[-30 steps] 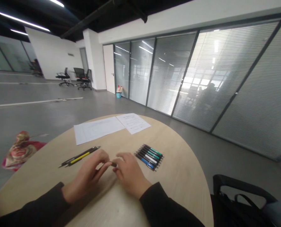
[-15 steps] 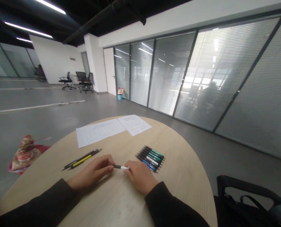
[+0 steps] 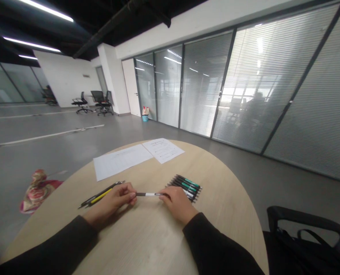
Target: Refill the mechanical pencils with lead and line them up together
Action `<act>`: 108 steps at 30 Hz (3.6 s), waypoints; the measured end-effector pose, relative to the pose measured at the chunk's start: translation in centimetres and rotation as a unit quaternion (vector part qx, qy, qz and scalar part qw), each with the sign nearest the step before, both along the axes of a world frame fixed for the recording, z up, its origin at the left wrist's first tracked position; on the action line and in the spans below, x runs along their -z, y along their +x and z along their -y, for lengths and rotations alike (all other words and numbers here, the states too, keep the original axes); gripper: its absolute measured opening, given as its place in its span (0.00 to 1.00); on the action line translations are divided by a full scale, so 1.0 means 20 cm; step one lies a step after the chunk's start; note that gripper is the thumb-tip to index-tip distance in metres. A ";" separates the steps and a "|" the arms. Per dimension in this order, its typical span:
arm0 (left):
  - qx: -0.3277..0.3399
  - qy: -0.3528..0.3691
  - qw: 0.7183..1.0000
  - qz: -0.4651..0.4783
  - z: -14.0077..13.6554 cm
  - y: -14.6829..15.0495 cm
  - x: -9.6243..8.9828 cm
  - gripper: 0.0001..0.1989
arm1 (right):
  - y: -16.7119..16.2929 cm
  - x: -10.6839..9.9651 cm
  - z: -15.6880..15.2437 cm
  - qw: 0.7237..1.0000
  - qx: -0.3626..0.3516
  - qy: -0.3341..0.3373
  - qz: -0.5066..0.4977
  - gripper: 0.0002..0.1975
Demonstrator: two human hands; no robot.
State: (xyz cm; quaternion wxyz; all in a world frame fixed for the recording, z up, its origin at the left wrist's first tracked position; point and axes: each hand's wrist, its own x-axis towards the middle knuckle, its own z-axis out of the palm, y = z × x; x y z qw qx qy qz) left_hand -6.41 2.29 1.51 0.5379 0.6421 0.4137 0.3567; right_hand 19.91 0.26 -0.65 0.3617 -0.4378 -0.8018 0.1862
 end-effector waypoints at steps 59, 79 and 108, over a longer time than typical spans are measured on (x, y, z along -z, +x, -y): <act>0.033 -0.059 0.997 0.039 -0.02 -0.02 0.03 0.12 | 0.03 0.05 0.08 0.985 0.139 -0.044 -0.096 0.06; 0.045 -0.051 0.997 0.033 -0.03 -0.03 0.03 0.12 | 0.03 0.03 0.10 0.987 0.136 -0.046 -0.066 0.06; 0.039 -0.044 0.998 0.025 -0.02 -0.02 0.02 0.13 | 0.02 0.01 0.11 0.993 0.116 -0.020 0.013 0.11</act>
